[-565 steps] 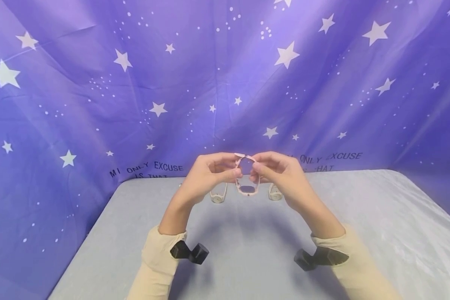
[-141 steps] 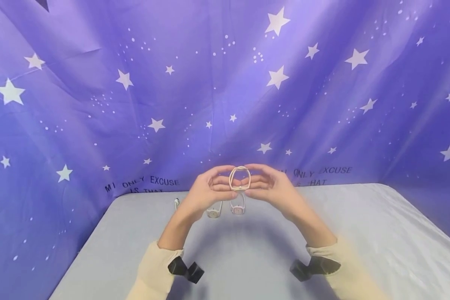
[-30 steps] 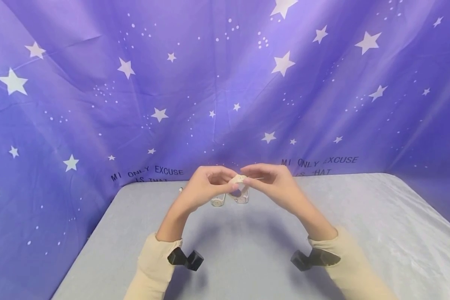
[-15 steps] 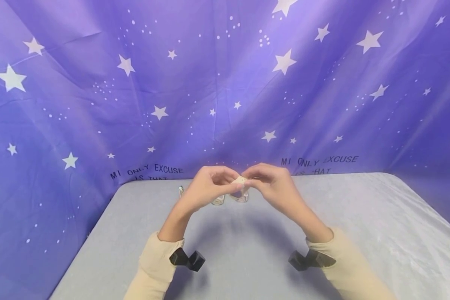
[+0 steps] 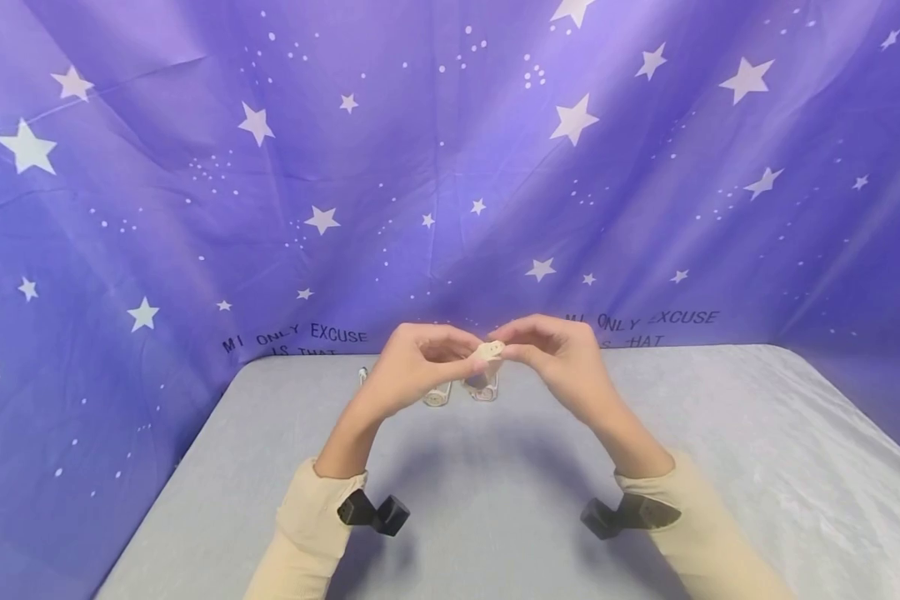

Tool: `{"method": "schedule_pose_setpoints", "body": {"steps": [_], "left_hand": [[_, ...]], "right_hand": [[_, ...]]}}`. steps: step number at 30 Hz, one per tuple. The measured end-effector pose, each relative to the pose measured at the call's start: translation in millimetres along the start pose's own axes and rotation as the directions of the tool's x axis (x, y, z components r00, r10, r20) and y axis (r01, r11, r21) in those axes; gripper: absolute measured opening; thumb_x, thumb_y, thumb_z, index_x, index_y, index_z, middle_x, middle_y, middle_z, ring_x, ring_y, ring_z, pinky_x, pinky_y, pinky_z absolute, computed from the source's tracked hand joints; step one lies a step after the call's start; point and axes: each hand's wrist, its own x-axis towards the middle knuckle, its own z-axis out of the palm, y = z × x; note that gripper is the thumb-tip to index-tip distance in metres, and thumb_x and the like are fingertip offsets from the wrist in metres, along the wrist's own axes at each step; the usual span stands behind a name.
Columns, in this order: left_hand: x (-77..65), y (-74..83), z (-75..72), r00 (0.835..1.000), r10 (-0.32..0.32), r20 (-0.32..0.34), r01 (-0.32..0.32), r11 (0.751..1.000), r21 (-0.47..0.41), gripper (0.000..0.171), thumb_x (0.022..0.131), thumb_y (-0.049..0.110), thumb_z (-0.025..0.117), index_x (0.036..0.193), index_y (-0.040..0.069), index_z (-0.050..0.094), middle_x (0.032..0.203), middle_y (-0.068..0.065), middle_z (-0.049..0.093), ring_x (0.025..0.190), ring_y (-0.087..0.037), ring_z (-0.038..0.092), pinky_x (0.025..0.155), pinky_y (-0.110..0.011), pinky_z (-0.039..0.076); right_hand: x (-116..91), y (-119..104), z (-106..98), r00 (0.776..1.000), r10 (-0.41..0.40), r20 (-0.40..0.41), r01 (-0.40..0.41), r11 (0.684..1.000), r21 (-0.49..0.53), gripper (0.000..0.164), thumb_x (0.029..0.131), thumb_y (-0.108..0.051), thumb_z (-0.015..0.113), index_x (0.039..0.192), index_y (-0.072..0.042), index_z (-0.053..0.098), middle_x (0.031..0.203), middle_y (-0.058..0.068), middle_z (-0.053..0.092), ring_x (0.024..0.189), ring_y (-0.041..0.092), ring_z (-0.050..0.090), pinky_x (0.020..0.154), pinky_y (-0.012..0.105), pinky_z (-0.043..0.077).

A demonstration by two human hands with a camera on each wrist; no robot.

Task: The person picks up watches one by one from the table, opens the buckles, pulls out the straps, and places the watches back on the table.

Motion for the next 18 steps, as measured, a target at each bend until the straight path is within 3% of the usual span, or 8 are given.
{"method": "schedule_pose_setpoints", "body": {"steps": [6,10,18], "left_hand": [[-0.6,1.5,-1.6,1.0,0.024,-0.004,-0.024,0.999,-0.048,0.018,0.089,0.013,0.08,0.106,0.01,0.079,0.095,-0.005,0.08,0.085,-0.022,0.077,0.082,-0.039,0.063],[-0.6,1.4,-2.0,0.999,0.04,-0.014,-0.041,0.996,-0.078,0.02,0.088,0.012,0.08,0.108,0.008,0.078,0.098,-0.006,0.08,0.089,-0.025,0.077,0.085,-0.039,0.062],[1.5,0.9,-0.4,0.999,0.026,-0.038,-0.029,0.997,-0.075,0.02,0.088,0.011,0.08,0.108,0.009,0.078,0.1,-0.006,0.08,0.092,-0.024,0.077,0.086,-0.037,0.062]], "right_hand": [[-0.3,-1.4,-2.1,0.998,0.063,0.017,-0.064,0.996,0.067,0.018,0.088,0.0,0.075,0.106,-0.001,0.074,0.108,0.011,0.077,0.099,0.011,0.072,0.09,0.028,0.06],[-0.9,-2.6,-2.4,0.996,0.081,0.02,-0.083,0.987,0.14,0.019,0.089,0.0,0.073,0.108,0.002,0.072,0.105,0.004,0.077,0.099,0.013,0.072,0.091,0.03,0.061],[-0.6,-3.5,-2.0,1.0,0.003,-0.028,0.002,0.987,0.158,0.018,0.09,0.006,0.071,0.107,0.008,0.069,0.098,-0.009,0.075,0.096,0.012,0.072,0.089,0.028,0.061]]}}
